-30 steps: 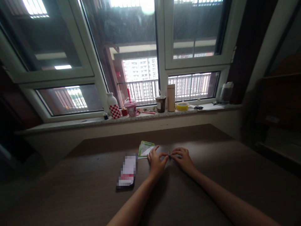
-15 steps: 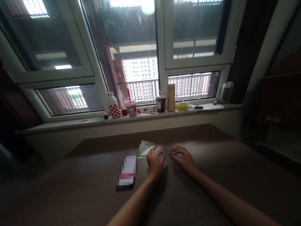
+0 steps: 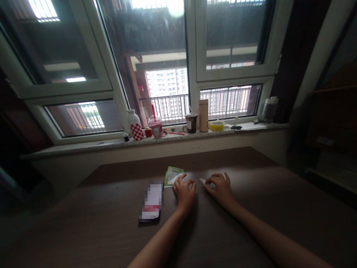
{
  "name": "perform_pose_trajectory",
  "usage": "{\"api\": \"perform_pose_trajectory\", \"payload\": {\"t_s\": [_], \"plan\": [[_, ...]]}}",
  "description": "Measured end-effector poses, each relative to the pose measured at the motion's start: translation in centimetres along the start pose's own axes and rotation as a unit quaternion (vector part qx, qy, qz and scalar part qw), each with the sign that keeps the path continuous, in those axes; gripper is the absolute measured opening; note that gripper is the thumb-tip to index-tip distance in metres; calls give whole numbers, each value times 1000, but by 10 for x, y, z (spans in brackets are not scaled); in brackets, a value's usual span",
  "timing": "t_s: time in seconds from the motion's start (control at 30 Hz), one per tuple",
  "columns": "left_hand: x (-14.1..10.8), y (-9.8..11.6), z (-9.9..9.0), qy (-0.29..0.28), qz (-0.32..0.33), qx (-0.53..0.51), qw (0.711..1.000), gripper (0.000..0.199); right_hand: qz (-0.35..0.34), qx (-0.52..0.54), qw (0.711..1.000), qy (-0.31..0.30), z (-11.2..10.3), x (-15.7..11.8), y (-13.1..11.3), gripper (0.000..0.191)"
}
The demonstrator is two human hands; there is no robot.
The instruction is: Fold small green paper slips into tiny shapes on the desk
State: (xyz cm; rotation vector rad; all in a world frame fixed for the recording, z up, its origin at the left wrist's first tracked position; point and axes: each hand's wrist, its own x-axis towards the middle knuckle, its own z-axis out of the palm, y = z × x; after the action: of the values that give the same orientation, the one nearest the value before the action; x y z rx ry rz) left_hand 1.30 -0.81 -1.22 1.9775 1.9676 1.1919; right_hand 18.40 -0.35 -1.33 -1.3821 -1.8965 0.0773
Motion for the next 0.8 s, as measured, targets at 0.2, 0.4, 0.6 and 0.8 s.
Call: {"api": "perform_pose_trajectory", "payload": {"t_s": [0.2,0.4,0.6,0.8], "plan": [[0,1,0,-27,-14,16,999,14,-11,-21,999,-28,3,0,0,19],[0,3,-2,-53,-28,15,998,14,-14,-19,998,-57,3,0,1,18],[-1,7,-5,-87,-33,17,996,16,-16,-17,997,-77,7,0,3,17],[-2,7,-4,-104,-22,23,994,14,12,11,994,-110,10,1,7,17]]}}
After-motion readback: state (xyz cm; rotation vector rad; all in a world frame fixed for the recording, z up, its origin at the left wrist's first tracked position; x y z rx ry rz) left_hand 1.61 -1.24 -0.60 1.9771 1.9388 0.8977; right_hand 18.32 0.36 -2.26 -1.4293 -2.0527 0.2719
